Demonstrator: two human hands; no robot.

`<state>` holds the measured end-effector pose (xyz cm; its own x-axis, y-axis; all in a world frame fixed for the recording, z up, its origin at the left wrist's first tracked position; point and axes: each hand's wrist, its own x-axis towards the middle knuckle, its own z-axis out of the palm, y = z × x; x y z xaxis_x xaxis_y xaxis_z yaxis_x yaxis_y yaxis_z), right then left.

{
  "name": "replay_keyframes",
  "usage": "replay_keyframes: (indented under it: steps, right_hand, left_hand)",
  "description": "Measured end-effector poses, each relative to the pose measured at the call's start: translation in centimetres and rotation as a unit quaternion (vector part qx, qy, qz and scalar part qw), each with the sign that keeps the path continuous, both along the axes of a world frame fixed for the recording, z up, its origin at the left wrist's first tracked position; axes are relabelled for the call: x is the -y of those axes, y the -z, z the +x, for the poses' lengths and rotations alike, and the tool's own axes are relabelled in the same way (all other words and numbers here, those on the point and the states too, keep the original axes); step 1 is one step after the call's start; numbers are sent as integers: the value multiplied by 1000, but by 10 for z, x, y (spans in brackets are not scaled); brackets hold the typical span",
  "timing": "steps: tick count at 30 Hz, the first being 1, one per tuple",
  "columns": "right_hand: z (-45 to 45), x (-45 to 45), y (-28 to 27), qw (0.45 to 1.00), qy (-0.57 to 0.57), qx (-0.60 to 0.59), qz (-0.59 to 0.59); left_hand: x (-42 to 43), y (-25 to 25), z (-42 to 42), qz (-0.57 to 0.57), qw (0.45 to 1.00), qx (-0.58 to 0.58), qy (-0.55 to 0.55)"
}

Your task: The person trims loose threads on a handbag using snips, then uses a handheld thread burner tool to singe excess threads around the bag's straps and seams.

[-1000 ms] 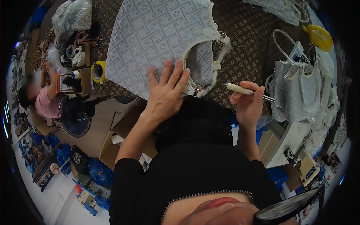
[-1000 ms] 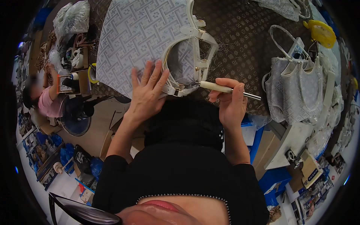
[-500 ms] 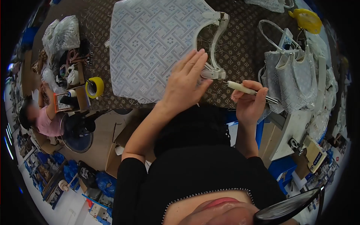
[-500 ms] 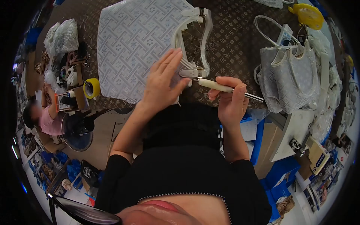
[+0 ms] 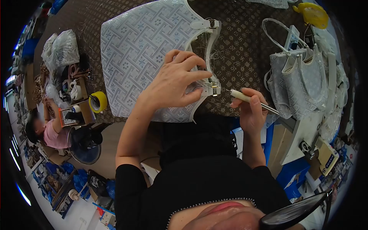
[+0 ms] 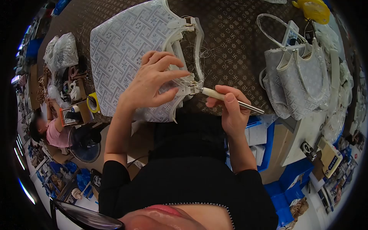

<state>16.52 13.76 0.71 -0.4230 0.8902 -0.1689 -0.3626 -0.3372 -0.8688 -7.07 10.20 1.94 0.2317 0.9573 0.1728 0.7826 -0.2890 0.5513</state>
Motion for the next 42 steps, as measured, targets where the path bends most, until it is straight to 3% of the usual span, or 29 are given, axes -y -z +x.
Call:
replay_keyframes:
  steps: [4,6,16,18,21,28,42]
  right_hand:
    - [-6,1,1,998,-22,58,13]
    - [-5,3,8,987,-72,122,81]
    - [-19,12,24,977,-49,95,184]
    - [-21,9,25,947,-49,132,288]
    - [-22,11,22,958,-58,136,246]
    - [-22,7,25,936,-79,185,289]
    - [-23,6,24,945,-69,195,252]
  left_hand:
    - [-2,4,-1,0,999,39,6]
    - [-2,5,-2,-7,998,55,8]
    - [3,9,-1,-5,998,63,3]
    - [4,9,1,-6,998,61,-2]
    - [5,10,3,-9,998,61,-6]
    - [6,14,4,-17,997,70,-3]
    - [7,16,4,-25,997,75,-5]
